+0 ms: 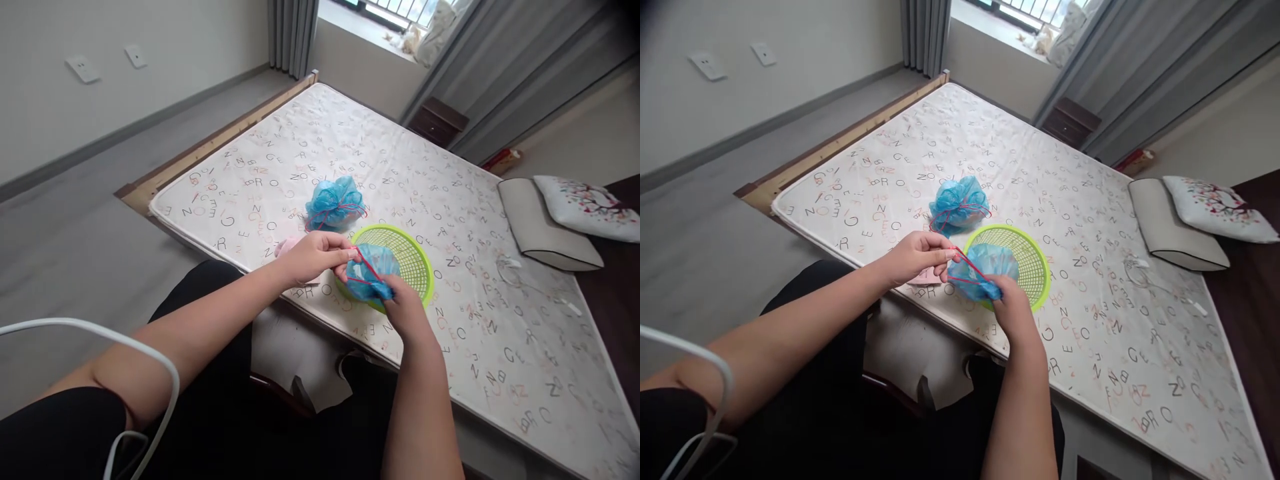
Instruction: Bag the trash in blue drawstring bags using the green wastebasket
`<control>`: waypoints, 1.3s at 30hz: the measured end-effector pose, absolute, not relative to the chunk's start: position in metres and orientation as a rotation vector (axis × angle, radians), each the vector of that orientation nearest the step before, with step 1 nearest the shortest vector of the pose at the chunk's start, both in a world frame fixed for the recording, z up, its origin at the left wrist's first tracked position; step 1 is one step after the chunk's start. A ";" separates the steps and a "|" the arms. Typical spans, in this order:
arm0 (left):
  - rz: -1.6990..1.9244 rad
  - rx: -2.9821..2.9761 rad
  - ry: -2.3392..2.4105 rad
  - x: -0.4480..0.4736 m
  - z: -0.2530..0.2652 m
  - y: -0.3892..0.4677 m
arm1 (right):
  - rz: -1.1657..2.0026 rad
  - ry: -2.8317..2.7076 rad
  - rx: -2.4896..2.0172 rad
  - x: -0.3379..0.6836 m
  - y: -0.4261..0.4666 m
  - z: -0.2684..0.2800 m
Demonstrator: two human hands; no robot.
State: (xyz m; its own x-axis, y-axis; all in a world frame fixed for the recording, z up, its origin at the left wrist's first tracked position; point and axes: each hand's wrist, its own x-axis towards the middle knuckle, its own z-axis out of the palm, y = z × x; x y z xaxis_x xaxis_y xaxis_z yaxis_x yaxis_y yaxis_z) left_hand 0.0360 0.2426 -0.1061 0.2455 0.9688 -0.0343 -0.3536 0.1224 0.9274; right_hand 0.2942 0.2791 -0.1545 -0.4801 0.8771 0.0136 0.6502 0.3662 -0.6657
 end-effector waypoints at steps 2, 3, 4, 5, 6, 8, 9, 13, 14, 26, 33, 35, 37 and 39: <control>1.183 0.940 0.791 0.032 -0.107 0.244 | 0.633 -2.150 -1.346 0.297 0.286 -0.155; 1.216 0.901 0.781 0.030 -0.108 0.245 | 0.575 -2.097 -1.332 0.297 0.288 -0.154; 1.253 0.858 0.774 0.029 -0.109 0.247 | 0.574 -2.073 -1.310 0.297 0.289 -0.153; 1.292 0.817 0.772 0.026 -0.110 0.249 | 0.630 -2.084 -1.292 0.296 0.289 -0.152; 1.330 0.786 0.776 0.023 -0.110 0.251 | 0.726 -2.125 -1.286 0.295 0.289 -0.152; 1.404 0.745 0.793 0.015 -0.108 0.255 | 0.933 -2.241 -1.321 0.294 0.288 -0.154; 1.438 0.729 0.801 0.010 -0.107 0.257 | 0.987 -2.284 -1.367 0.295 0.289 -0.156; 1.468 0.700 0.816 -0.001 -0.104 0.259 | 0.760 -2.319 -1.629 0.307 0.297 -0.170; 1.468 0.692 0.815 -0.002 -0.105 0.259 | 0.665 -2.321 -1.686 0.311 0.299 -0.173; 1.457 0.732 0.708 0.010 -0.068 0.242 | 0.749 -2.276 -1.338 0.244 0.269 -0.163; 1.528 0.739 0.893 -0.005 -0.056 0.243 | 0.442 -2.198 -1.652 0.292 0.299 -0.172; 1.526 0.743 0.864 -0.004 -0.066 0.246 | 0.385 -2.247 -1.759 0.303 0.300 -0.174; 1.508 0.753 0.822 0.001 -0.076 0.248 | 0.370 -2.266 -1.835 0.303 0.296 -0.174; 1.488 0.767 0.788 0.006 -0.081 0.248 | 0.393 -2.274 -1.788 0.293 0.288 -0.170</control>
State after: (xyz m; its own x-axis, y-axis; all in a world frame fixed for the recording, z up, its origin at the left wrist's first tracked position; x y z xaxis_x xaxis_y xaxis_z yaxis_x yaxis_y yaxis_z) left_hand 0.0061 0.2477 -0.0815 -0.0570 0.9982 0.0161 -0.5477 -0.0447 0.8355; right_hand 0.2926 0.2885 -0.1700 -0.2344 0.9721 0.0094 0.9126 0.2234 -0.3423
